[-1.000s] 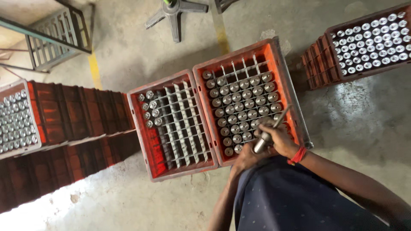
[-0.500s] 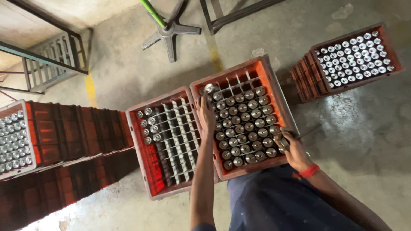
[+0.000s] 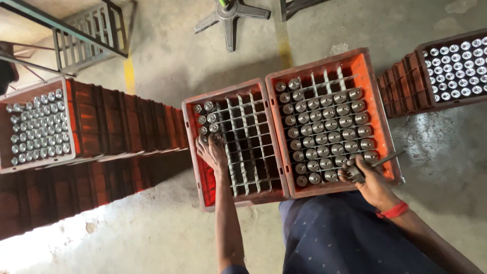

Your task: The person transfers small metal cylindrical parts from one red crate to another, placing them into a grid insert. They repeatedly pick parts from the left crate and place them into the right crate, then move the filled crate aside and bring a new empty crate to continue the process.

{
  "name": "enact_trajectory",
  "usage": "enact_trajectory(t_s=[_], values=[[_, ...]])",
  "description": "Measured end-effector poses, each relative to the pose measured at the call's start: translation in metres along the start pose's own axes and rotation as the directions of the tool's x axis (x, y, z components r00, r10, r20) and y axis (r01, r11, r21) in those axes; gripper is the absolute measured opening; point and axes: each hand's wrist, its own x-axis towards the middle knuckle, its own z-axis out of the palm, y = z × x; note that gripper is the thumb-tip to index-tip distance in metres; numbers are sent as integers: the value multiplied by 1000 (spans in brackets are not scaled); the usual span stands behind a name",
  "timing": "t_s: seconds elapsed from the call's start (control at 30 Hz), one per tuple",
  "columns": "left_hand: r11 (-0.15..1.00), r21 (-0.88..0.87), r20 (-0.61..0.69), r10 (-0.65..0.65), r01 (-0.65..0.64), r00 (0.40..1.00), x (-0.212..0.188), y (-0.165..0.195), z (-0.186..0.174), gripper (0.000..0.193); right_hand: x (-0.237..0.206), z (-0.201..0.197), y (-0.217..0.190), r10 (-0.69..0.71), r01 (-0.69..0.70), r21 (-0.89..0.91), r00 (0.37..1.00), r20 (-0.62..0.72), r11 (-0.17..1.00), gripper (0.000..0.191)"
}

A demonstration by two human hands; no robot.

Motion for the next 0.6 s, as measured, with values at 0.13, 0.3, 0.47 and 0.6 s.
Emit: enact_trajectory(t_s=[0.13,0.3,0.47,0.6], values=[[999,-15,106,51,-50,993,2,-7,-32,37,-3,12,9,29,-39,-123,996,-87,992,26],[608,-792,-124,-71,-55,990,-39,3,-85,45,-16,9,6,-18,7,-196,998,-52,981,25],[19,-733,669,-161,680,726,-107,105,-32,23,3,43,17,58,-96,-186,978,-201,978,24],[447,-745,597,116,495,794,-174,176,-32,12,12,86,9,-144,155,-339,988,57,928,19]])
